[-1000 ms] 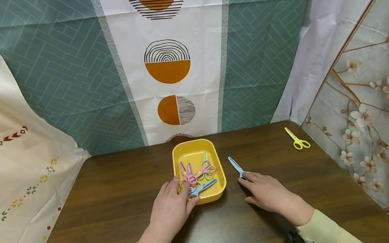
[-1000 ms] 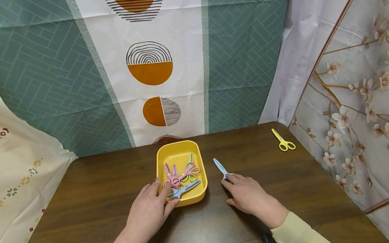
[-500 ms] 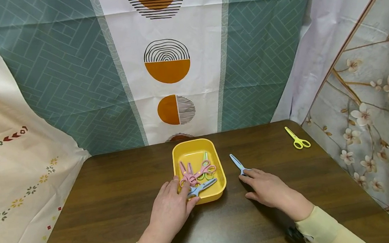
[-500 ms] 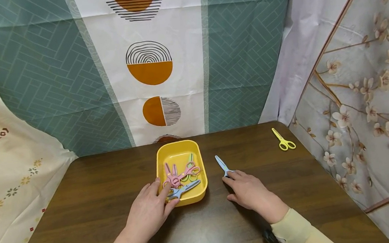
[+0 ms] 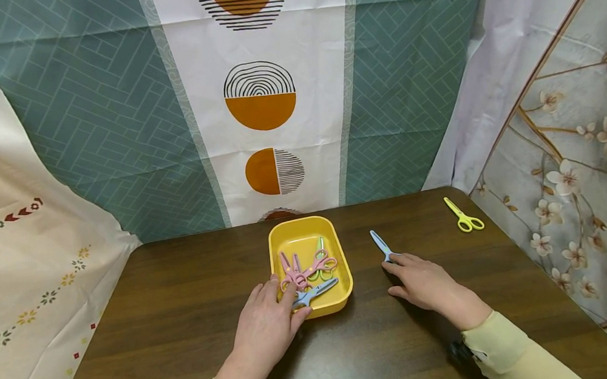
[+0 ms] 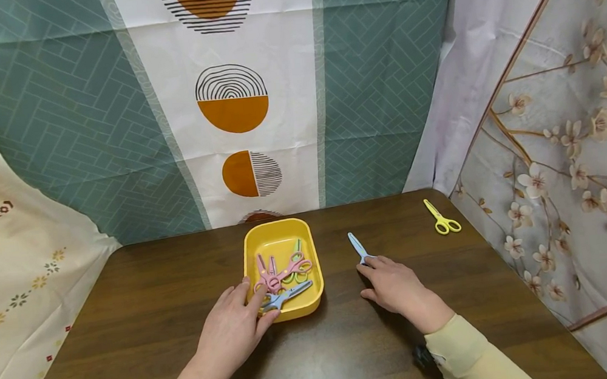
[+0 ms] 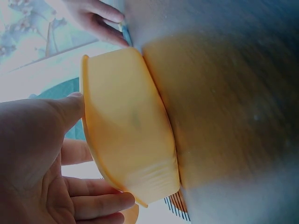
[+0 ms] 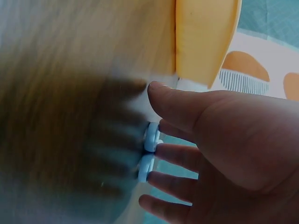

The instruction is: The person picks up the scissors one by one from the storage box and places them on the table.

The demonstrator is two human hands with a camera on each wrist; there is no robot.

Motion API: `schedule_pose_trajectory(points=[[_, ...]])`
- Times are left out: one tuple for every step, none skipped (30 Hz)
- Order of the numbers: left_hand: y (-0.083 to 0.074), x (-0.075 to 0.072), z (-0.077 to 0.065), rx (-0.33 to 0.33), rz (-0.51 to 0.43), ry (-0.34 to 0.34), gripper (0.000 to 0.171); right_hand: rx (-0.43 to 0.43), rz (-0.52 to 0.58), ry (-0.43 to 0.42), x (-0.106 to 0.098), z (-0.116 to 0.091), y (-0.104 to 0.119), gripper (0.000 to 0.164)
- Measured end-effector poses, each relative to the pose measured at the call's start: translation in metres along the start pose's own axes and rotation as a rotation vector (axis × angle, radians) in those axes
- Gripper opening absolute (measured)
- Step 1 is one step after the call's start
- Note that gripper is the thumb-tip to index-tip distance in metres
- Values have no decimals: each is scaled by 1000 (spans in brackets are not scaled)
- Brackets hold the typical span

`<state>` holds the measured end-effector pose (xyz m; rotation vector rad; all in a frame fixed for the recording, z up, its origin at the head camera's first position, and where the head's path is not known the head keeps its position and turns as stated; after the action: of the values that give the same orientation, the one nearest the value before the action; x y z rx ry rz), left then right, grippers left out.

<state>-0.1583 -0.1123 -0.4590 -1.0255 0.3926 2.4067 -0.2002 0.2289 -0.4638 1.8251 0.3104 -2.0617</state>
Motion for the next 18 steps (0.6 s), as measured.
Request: schedule_pose_trajectory(points=[[0, 0, 0, 1, 0, -4, 55, 9, -1, 0, 0, 1, -3, 60], [0, 0, 0, 2, 0, -6, 55, 15, -4, -1, -1, 1, -6, 60], [0, 1, 0, 3, 0, -7, 55, 24, -4, -1, -1, 2, -9, 60], [0, 0, 0, 2, -1, -4, 55, 32, -6, -1, -1, 2, -13, 60], [0, -1, 1, -1, -4, 1, 55, 42, -9, 0, -1, 3, -16, 60], [0, -1, 1, -3, -3, 6, 55, 51, -10, 0, -1, 4, -19, 60], [0, -1, 1, -5, -3, 11, 55, 63, -8, 2, -2, 5, -22, 60], [0, -1, 1, -7, -3, 16, 55, 72, -8, 6, -2, 5, -24, 60], [0, -1, 1, -9, -3, 20, 55, 80, -7, 9, -3, 6, -27, 60], [0, -1, 1, -11, -3, 24, 55, 83, -13, 11, -3, 6, -29, 61], [0, -1, 1, -12, -3, 25, 55, 89, -13, 12, -3, 6, -31, 61], [0, -1, 1, -11, -4, 22, 55, 94, -12, 12, -4, 7, -33, 61], [0, -1, 1, -10, -4, 21, 55, 100, -11, 14, -4, 7, -35, 61], [0, -1, 1, -10, -3, 19, 55, 102, -13, 14, -4, 8, -37, 61], [0, -1, 1, -9, -1, 16, 55, 106, -14, 13, -4, 8, -39, 61], [-1, -1, 1, -8, -1, 15, 55, 110, -13, 12, -4, 9, -42, 61], [-1, -1, 1, -8, -1, 13, 55, 119, -9, 11, -4, 9, -44, 61], [-1, -1, 1, -9, -2, 11, 55, 125, -8, 12, -3, 10, -46, 61]])
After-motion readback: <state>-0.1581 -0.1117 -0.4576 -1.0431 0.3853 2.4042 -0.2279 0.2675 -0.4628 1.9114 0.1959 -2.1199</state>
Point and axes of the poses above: each hand's wrist, its own z-axis towards the middle knuckle, its own x-axis out of the palm, y = z × x, the point moved 2 cm from there along z, towards the middle knuckle, and after that the axes turned 9 degrees about -y, right-handed, at the moved point
